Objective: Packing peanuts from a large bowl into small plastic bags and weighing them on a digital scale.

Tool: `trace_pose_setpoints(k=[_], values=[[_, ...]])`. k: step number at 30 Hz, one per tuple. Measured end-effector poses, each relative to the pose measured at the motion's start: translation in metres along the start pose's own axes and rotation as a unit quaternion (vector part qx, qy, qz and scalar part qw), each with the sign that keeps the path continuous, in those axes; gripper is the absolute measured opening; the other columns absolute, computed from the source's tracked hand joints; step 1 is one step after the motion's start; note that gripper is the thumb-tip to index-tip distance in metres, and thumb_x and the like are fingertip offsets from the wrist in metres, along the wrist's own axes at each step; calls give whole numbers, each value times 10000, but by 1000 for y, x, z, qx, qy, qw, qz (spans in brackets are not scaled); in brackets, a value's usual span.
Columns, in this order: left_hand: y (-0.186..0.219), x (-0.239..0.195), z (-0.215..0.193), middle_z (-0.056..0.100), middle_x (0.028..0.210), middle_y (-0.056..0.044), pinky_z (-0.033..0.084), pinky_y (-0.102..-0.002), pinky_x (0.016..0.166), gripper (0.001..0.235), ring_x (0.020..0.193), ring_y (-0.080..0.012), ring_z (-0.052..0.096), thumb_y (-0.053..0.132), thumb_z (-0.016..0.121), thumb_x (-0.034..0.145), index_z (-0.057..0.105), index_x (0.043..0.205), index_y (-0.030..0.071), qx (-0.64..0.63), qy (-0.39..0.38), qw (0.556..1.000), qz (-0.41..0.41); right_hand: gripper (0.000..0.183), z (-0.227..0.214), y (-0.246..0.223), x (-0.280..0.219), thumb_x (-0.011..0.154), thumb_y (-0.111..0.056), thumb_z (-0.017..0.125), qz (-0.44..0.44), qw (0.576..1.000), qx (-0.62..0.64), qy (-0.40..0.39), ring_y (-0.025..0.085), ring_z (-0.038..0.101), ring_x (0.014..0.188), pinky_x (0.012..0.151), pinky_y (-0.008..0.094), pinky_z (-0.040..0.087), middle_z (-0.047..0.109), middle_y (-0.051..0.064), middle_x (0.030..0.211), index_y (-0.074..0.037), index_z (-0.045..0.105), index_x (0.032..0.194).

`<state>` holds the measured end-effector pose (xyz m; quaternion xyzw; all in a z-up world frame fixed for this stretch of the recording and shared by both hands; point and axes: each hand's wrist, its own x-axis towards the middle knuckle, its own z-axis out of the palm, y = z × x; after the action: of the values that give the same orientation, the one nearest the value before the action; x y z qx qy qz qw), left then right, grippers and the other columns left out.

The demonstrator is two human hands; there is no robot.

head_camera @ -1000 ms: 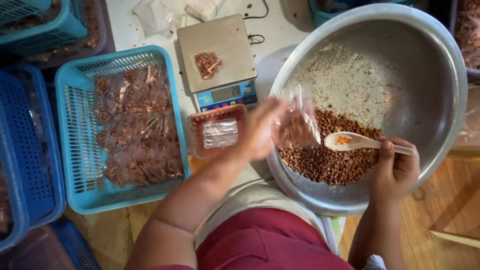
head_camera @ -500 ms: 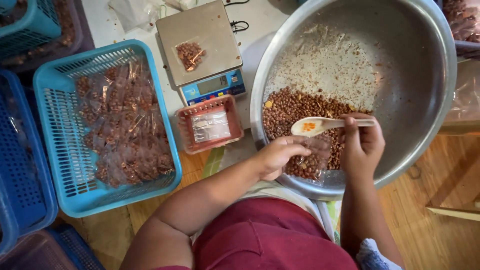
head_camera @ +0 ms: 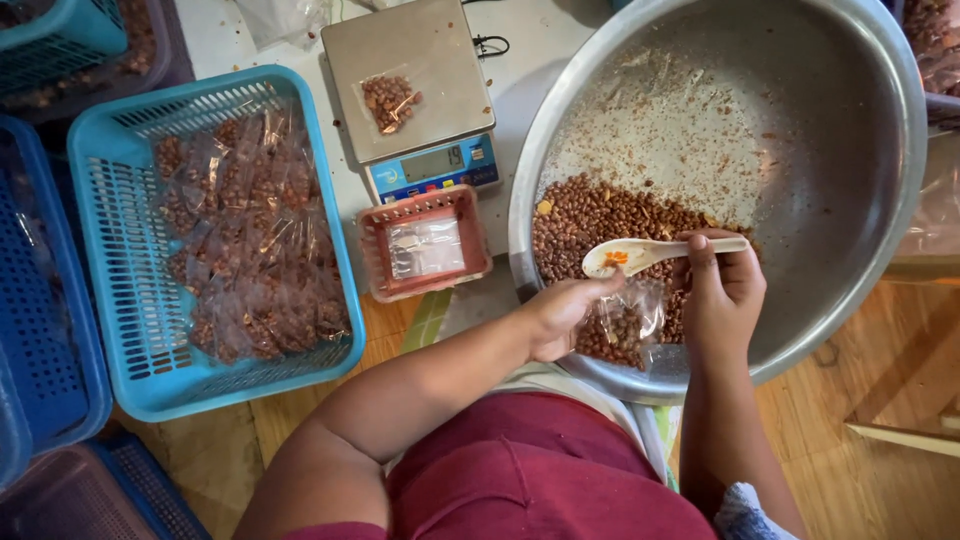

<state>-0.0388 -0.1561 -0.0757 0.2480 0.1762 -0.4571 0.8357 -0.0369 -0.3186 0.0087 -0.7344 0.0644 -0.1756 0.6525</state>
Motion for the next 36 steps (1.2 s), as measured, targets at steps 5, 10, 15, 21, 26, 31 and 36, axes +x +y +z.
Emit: trace_pose_setpoints(k=[5,10,15,21,26,31,36], values=[[-5,2,2,602,1316,-127,362,-520,1136,518,1245,-235,465,380,739,970,659,1345,32,128,80,987,54,143,-10,13,3,1127,-115,639,24,1000,5,9,153,587,626,591,266,476,633,130,831,28,648,1119],[85,-71,51,771,891,-47,605,-354,780,344,792,-183,737,449,685,961,764,910,118,198,-142,940,240,108,-14,7,2,1134,-165,609,95,995,-17,31,81,520,632,580,199,424,587,43,756,-84,638,1068],[219,-86,3,745,975,-35,625,-347,846,160,883,-191,739,240,544,1057,669,1057,140,339,83,688,637,124,-21,-1,-3,1146,-192,597,125,990,-50,44,90,523,650,604,212,426,582,26,773,-98,636,1074],[264,-55,-93,697,1170,-64,395,-346,813,292,943,-212,510,362,735,900,743,1120,170,610,426,385,547,111,-23,5,-3,1138,-204,612,137,987,-55,61,72,535,665,609,201,435,599,11,792,-109,650,1096],[213,-42,-86,746,1073,-41,423,-427,1133,125,1113,-283,632,168,720,965,770,1062,106,596,364,286,657,88,-27,16,-2,1143,-164,621,122,989,-58,59,64,539,651,594,192,434,591,11,783,-107,655,1085],[178,-75,-41,796,1046,-41,535,-261,978,260,1025,-114,706,294,738,904,786,1056,89,107,372,680,623,67,-31,33,3,1156,-173,626,112,989,-51,79,61,556,629,548,178,434,617,21,819,-116,647,1128],[162,-173,-70,722,1087,-59,535,-305,882,174,1002,-182,671,306,646,991,683,1080,162,167,420,587,672,100,-15,13,-3,1184,-168,605,121,991,-44,43,53,544,690,598,181,410,609,13,843,-109,659,1123]])
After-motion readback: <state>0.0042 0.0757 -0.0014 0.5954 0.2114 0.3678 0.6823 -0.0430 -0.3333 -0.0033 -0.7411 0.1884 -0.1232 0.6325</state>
